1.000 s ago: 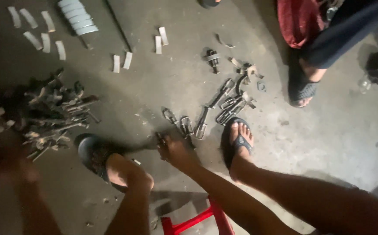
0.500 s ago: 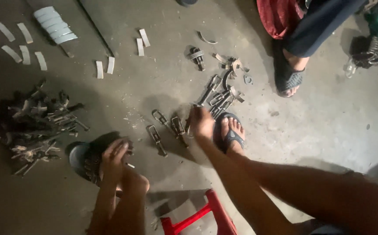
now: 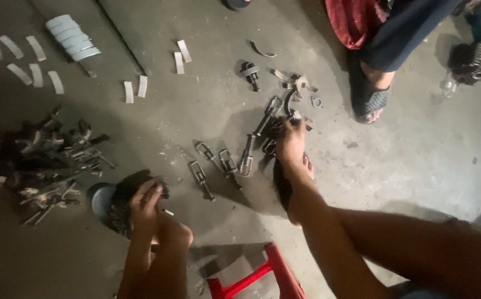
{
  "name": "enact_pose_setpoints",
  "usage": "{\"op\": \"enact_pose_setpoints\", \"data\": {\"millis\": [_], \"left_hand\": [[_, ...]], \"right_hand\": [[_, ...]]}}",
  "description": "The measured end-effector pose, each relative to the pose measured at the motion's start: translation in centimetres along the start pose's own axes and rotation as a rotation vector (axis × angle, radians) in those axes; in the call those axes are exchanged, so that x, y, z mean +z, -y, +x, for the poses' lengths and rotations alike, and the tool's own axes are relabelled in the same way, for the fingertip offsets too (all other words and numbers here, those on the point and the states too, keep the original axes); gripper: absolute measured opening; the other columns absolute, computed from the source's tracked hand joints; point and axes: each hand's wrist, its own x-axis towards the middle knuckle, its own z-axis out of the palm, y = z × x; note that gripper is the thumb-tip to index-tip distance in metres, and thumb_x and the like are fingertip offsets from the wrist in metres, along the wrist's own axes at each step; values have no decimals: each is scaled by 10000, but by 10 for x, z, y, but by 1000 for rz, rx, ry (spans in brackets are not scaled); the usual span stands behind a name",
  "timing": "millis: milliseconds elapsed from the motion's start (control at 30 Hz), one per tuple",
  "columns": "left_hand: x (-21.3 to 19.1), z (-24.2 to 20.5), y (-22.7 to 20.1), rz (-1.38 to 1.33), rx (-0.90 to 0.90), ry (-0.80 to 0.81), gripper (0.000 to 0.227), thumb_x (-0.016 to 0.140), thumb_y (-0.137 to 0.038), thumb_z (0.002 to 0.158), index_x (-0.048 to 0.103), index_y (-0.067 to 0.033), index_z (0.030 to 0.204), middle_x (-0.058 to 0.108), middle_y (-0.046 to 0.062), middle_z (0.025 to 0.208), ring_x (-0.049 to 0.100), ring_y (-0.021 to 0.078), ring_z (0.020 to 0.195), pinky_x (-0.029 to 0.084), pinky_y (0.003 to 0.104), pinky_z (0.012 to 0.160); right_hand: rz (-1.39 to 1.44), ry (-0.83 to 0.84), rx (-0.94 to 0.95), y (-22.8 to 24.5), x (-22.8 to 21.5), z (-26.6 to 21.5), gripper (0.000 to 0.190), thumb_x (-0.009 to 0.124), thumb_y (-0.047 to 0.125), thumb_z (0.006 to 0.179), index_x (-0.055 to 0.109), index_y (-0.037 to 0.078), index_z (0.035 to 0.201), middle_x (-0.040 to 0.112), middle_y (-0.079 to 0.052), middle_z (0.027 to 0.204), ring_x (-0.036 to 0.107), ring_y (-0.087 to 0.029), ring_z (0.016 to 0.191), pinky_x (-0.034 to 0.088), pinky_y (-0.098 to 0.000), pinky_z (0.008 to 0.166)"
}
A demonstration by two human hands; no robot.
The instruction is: The person sits on a low stool and repeatedly picks up small metal components from a pile on the floor, then assembles them by hand into larger units. The assembled units are placed into a growing pile nearby. The person handles the parts one at a time, occasionally adjusting their grip or orientation before joining them.
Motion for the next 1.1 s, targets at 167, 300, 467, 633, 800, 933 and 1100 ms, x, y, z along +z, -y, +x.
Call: {"op": "enact_pose_setpoints", "data": {"millis": [167,300,467,633,800,933,1100], "left_hand": [[-25,31,-56,-235,-423,-83,296,569,-50,831,561,-23,1125,594,178,987,599,262,909,461,372,812],[13,-8,4,114,76,-100,315,556,29,797,556,-21,1108,566,209,1014,590,329,926,465,418,794],[40,-6,-12,-476,-465,-151,446,663,-108,766,510,-116,1185,578,146,1083,592,261,970,447,408,811],[-29,82,-99,-1326,-1001,-405,430,658,-154,750,548,9,1132,560,247,1132,529,400,1058,367,574,917],[-50,104,-80,-1493,-996,-711,266,616,-45,792,583,-172,1023,617,190,1029,604,303,972,489,438,806],[-43,93,-54,-1302,-1090,-827,179,682,-2,743,636,-19,916,640,141,933,618,249,857,511,477,754],[-39,88,-24,-1280,-1005,-743,229,660,-21,762,626,-30,988,633,155,972,613,237,903,507,418,789]], "right_hand": [[-275,27,-104,-22,38,27,253,587,155,791,647,255,1016,491,-126,1173,524,-319,986,461,-382,806],[-39,-385,-191,-29,35,22,242,620,46,733,537,166,927,442,-5,881,519,-207,785,448,-288,663],[153,-92,253,66,35,-10,177,521,353,887,479,186,930,507,-51,956,600,-334,725,483,-487,593],[1037,227,154,182,6,-60,166,609,192,805,624,43,734,584,-121,591,521,-170,538,409,-320,515],[1242,837,508,207,16,-72,249,581,177,832,550,-51,927,623,-202,754,653,-261,653,430,-260,368],[1199,952,428,220,16,-69,228,649,162,792,598,-38,888,620,-192,757,642,-249,684,495,-298,518],[1251,951,256,229,31,-67,239,675,135,785,607,-85,848,596,-210,715,642,-280,661,539,-399,590]]}}
